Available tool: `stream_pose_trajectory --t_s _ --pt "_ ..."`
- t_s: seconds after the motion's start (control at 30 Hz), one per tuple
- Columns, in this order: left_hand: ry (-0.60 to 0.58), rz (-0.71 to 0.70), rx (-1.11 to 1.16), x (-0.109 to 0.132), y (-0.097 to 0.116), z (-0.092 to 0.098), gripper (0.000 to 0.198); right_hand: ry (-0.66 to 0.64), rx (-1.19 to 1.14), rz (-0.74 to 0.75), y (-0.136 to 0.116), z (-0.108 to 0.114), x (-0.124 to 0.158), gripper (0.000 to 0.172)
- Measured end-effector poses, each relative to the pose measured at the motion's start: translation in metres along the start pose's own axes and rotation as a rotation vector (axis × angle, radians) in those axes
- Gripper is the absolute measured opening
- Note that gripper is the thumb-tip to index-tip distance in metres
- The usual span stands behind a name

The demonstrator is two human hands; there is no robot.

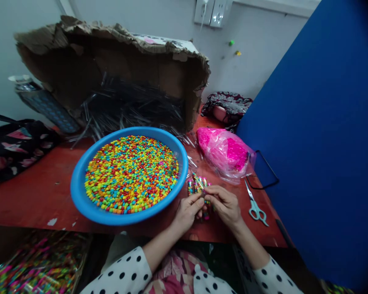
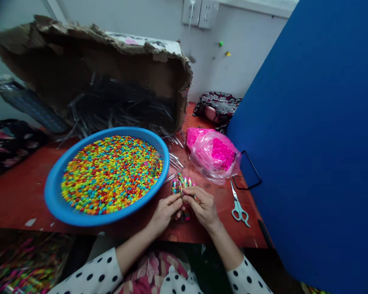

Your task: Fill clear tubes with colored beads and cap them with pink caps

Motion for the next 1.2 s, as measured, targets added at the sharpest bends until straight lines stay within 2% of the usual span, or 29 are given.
stream_pose_trajectory --t_s 0.27,0.37,0.43,0.53,0.6,0.7,0.77,0.8,0.9,0.97,1.0,1.1,1.2 --pt "0.002 -0.038 0.019 0.002 -0.01 0.0 0.051 0.131 0.106 0.091 -0.01 -0.014 0.02 0.027" --pt "0.004 -0.062 -0.056 -0.001 -0.009 0.002 0.05 0.177 0.112 0.05 -0.006 -0.017 0.024 0.026" --pt "0.03 -0.082 -0.189 -0.004 -0.005 0.005 0.046 0.177 0.084 -0.022 0.002 -0.017 0.02 0.024" --pt "0.112 -0.165 -0.466 -0.005 0.009 0.007 0.042 0.124 -0.032 -0.178 0.023 -0.014 0.011 0.021" --pt "0.119 -0.252 -0.639 0.002 0.019 0.001 0.046 0.116 -0.103 -0.281 0.039 -0.009 0.005 0.023" --pt "0.016 -0.391 -0.882 0.026 0.039 -0.016 0.052 0.104 -0.115 -0.362 0.057 0.002 -0.002 0.028" --pt "-0.061 -0.485 -1.023 0.045 0.062 -0.024 0.045 0.077 -0.061 -0.357 0.061 0.008 -0.007 0.03" --pt "-0.055 -0.526 -1.073 0.052 0.078 -0.022 0.04 0.072 -0.027 -0.346 0.06 0.011 -0.01 0.03" --pt "0.143 -0.568 -1.154 0.052 0.138 0.009 0.028 0.069 0.025 -0.308 0.05 0.017 -0.019 0.03" --pt "0.256 -0.492 -1.206 0.033 0.166 0.04 0.029 0.046 0.016 -0.288 0.039 0.015 -0.026 0.028" --pt "0.293 -0.433 -1.241 0.019 0.173 0.055 0.033 0.032 0.007 -0.274 0.033 0.012 -0.03 0.027" --pt "0.27 -0.26 -1.357 -0.022 0.168 0.084 0.043 -0.007 -0.03 -0.223 0.015 -0.001 -0.037 0.022" --pt "0.217 -0.203 -1.384 -0.046 0.147 0.09 0.033 -0.041 -0.061 -0.209 0.006 -0.01 -0.034 0.021"
Point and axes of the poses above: each hand's wrist, its own x-axis away from the middle knuckle, its own z-axis out of the back of the hand, y = z × x, the point moved 7 cm from there along -x, towards the middle knuckle, and after that the axes turned 8 degrees about -y, right-handed, at the moved point
